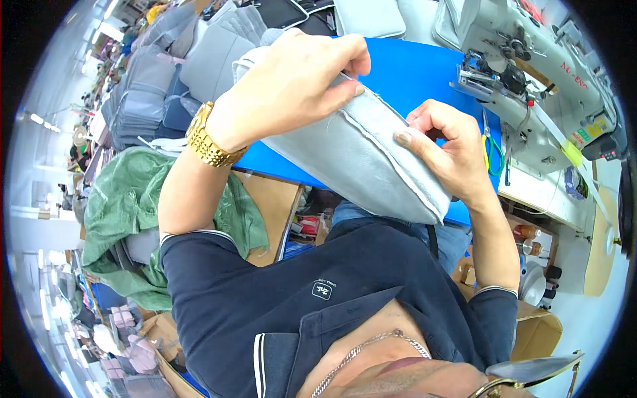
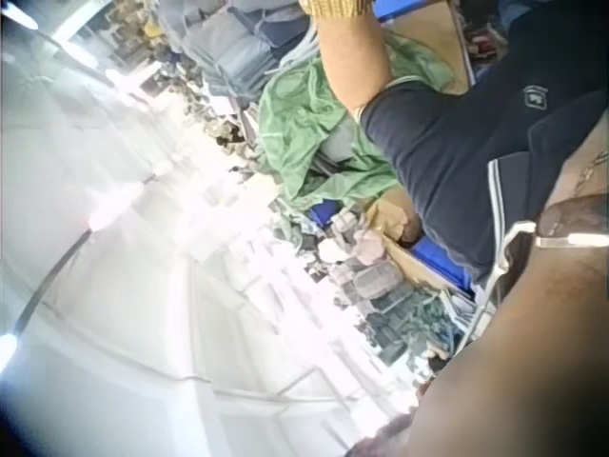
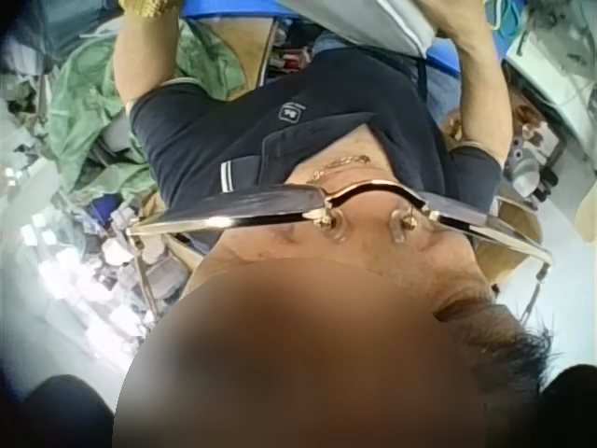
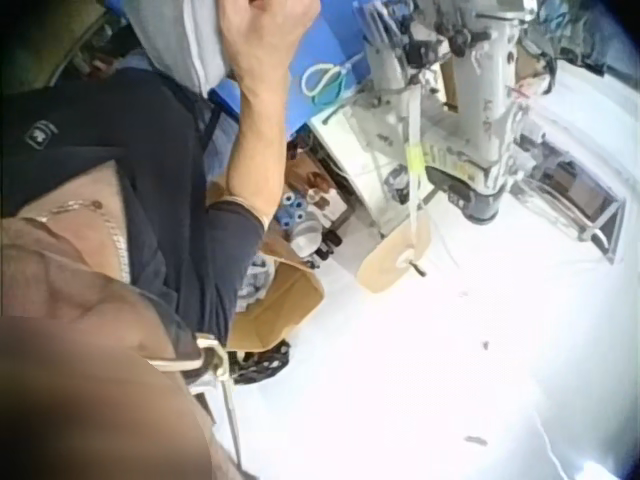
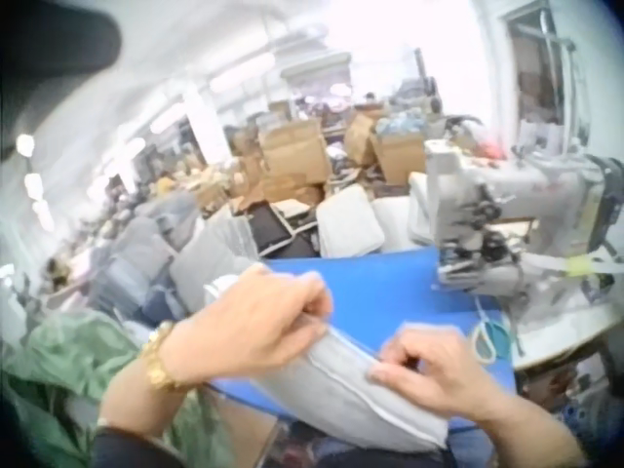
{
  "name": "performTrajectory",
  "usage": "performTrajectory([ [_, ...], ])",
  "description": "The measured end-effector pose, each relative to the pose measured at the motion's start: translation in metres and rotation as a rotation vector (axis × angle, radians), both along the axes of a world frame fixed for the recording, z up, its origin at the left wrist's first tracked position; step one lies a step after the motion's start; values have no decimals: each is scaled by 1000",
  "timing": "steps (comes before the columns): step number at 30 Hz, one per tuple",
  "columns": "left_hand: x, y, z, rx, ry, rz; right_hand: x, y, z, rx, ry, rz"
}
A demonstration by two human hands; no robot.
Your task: Sewing together grey fabric panels and bag components using an industrial sewing machine.
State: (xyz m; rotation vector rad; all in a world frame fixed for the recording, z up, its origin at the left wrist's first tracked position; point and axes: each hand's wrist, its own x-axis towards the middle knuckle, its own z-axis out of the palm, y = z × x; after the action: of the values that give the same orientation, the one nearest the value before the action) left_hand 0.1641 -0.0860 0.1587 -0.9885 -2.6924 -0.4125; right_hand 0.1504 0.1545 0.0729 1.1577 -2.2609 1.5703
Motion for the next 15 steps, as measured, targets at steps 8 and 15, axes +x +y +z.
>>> performTrajectory([
  [8, -81, 21, -34, -91, -35, -245, -25, 25, -32, -46, -200, -143],
  [15, -147, 58, -60, -46, -154, -329, -56, 47, -61, -161, -451, -208],
])
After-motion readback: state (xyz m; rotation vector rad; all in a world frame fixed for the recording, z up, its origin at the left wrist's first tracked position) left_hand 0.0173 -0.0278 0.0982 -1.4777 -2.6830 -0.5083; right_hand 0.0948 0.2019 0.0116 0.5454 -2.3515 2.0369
